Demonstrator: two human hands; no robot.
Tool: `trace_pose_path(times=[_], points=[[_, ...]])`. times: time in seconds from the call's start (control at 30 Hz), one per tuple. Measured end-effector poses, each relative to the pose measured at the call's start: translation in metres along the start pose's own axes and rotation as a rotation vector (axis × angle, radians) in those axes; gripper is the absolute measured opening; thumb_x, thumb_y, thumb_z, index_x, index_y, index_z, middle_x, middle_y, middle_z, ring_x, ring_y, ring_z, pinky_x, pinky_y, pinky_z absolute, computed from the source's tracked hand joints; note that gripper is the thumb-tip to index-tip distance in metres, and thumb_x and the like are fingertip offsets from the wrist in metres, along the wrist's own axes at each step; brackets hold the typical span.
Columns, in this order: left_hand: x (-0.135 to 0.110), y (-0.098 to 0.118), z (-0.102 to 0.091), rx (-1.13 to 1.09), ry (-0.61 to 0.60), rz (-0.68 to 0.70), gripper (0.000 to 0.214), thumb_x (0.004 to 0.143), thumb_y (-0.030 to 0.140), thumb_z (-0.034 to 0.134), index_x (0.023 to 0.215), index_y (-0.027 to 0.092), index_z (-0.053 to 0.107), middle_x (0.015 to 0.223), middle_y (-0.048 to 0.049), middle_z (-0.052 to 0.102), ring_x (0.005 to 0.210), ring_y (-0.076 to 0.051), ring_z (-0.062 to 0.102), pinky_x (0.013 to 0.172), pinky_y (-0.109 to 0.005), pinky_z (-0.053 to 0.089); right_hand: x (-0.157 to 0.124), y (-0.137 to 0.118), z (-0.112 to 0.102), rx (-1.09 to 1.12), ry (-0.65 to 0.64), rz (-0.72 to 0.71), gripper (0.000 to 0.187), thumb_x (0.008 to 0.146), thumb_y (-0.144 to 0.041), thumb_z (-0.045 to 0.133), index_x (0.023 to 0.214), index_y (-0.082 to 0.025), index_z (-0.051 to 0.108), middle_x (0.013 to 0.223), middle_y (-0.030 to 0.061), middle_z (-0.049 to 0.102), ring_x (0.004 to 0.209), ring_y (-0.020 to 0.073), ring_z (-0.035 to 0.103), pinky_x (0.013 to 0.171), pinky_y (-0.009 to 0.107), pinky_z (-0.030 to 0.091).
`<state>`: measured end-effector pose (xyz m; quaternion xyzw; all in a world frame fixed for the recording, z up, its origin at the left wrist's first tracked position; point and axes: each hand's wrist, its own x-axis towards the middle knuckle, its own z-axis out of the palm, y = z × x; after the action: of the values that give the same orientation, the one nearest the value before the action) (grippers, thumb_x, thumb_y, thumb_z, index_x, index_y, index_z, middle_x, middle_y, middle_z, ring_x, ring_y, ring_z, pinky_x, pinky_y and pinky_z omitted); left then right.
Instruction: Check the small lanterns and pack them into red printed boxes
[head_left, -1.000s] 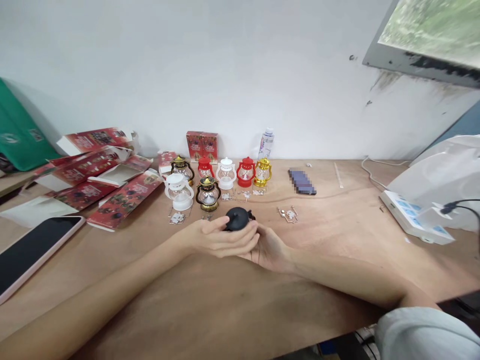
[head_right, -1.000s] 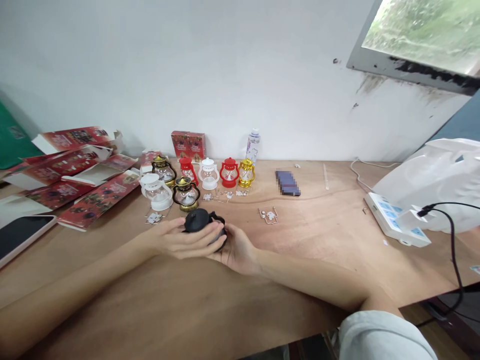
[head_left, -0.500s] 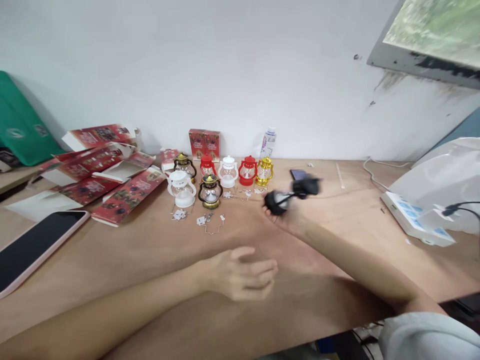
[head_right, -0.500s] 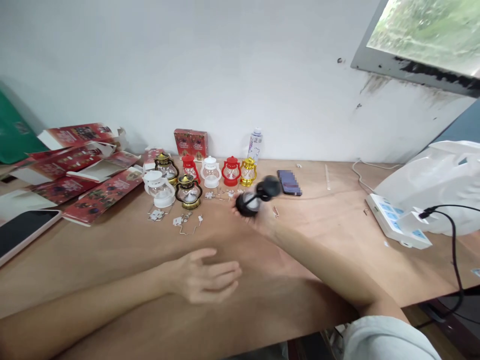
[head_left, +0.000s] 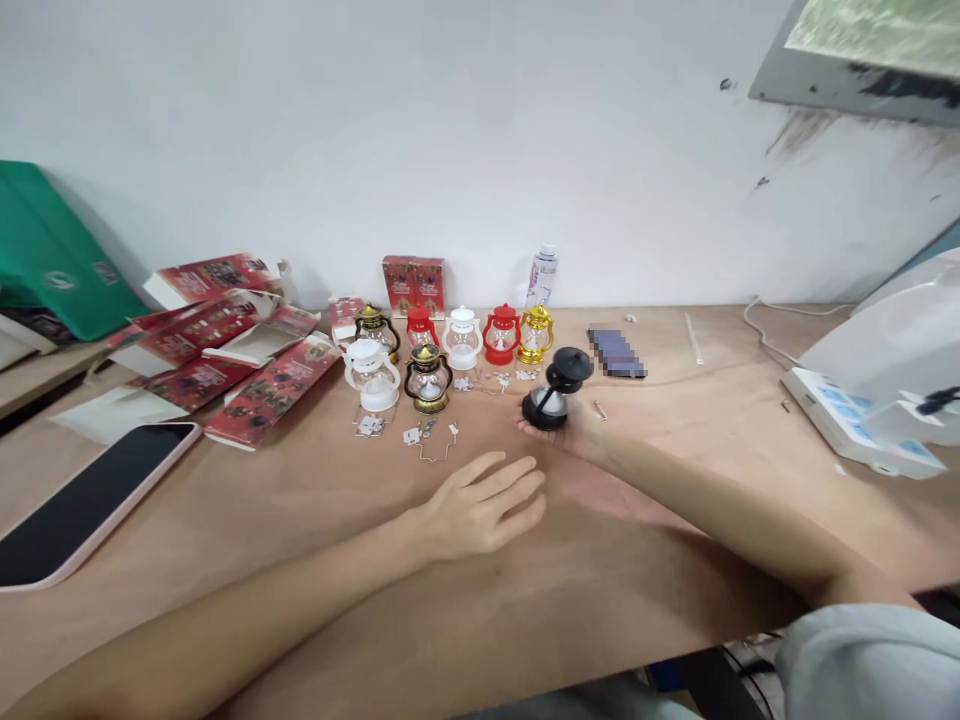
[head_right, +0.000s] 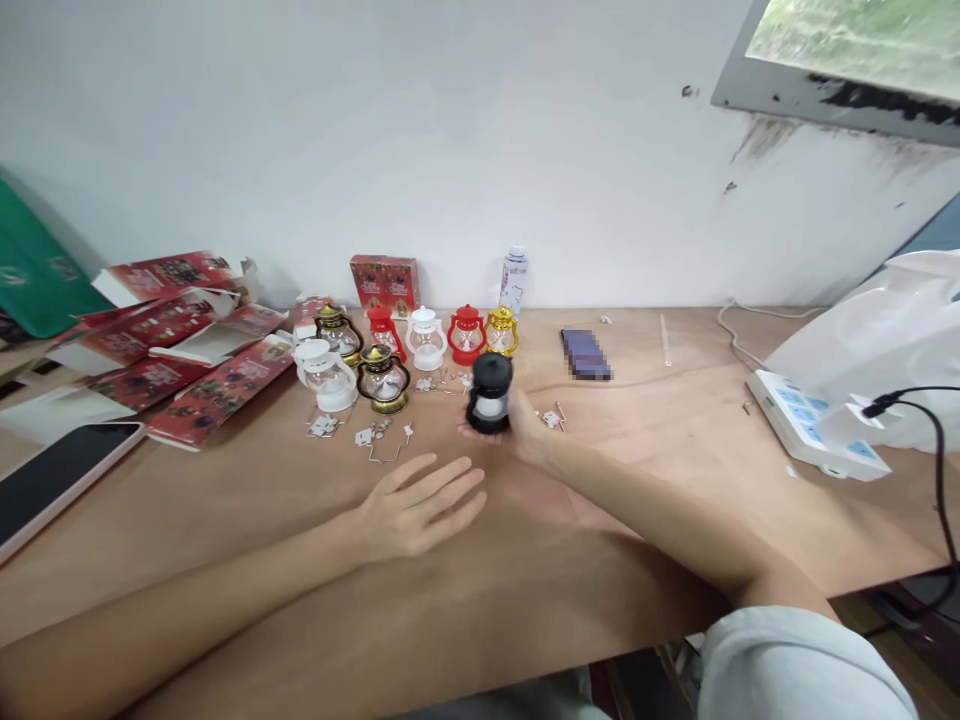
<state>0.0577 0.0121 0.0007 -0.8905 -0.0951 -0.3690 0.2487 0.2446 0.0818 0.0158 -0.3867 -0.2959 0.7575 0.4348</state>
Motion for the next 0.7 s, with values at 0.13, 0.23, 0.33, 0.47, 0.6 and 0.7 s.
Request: trace_pose_path(times=[0.13,0.23,0.33,0.47,0.6,0.7], points=[[0.007,0.0,-0.004,0.301,-0.022,0.029,0.024,0.089,0.017,0.057,0.111,0.023,0.065,0.125,-0.0014,0.066,0.121,-0.012,0.053,0.118,-0.031,0.011,-0.005,0.008,0.015,-0.056,0.017,0.122,0.027,0.091,-0.029,0.042,0.083,-0.014,0.063,0.068,0.0062,0.068,0.058,0.0146,0.064,0.057,0.026,0.058],[0.012,-0.005,-0.006,0.473,-0.061,-0.073,0.031,0.09,0.013,0.053,0.118,0.024,0.062,0.129,-0.0012,0.064,0.121,-0.01,0.054,0.119,-0.03,0.006,-0.018,0.017,0.027,-0.102,0.008,0.21,0.025,0.092,-0.03,0.044,0.089,-0.014,0.064,0.074,0.0054,0.07,0.06,0.0125,0.065,0.056,0.022,0.057],[0.009,-0.021,-0.007,0.549,-0.084,-0.164,0.026,0.091,0.014,0.052,0.113,0.022,0.062,0.117,-0.0053,0.07,0.113,-0.016,0.062,0.112,-0.034,0.024,-0.032,0.018,0.033,-0.14,-0.031,0.284,0.031,0.094,-0.034,0.041,0.097,-0.012,0.062,0.083,0.0094,0.071,0.071,0.0159,0.07,0.072,0.031,0.061],[-0.007,-0.057,-0.009,0.343,-0.139,-0.31,0.028,0.086,0.02,0.054,0.114,0.017,0.057,0.107,-0.0127,0.071,0.102,-0.025,0.067,0.093,-0.039,0.045,-0.04,0.009,0.027,-0.089,-0.049,0.238,0.035,0.09,-0.023,0.034,0.097,-0.002,0.061,0.087,0.0197,0.07,0.085,0.0213,0.073,0.096,0.037,0.054],[-0.018,-0.075,-0.006,-0.061,-0.002,-0.748,0.05,0.076,0.041,0.066,0.114,0.014,0.049,0.101,-0.012,0.069,0.09,-0.026,0.068,0.081,-0.039,0.052,-0.035,0.002,0.01,-0.086,0.008,0.128,0.035,0.075,0.001,0.04,0.103,-0.001,0.061,0.1,0.0196,0.071,0.097,0.0196,0.071,0.106,0.034,0.047],[-0.016,-0.059,0.001,-0.371,0.166,-1.047,0.052,0.073,0.043,0.068,0.113,0.016,0.048,0.101,-0.008,0.067,0.094,-0.023,0.066,0.083,-0.036,0.052,-0.027,0.001,0.001,-0.152,-0.001,0.108,0.035,0.073,0.009,0.043,0.098,-0.003,0.065,0.104,0.0168,0.072,0.101,0.0175,0.07,0.108,0.031,0.045]])
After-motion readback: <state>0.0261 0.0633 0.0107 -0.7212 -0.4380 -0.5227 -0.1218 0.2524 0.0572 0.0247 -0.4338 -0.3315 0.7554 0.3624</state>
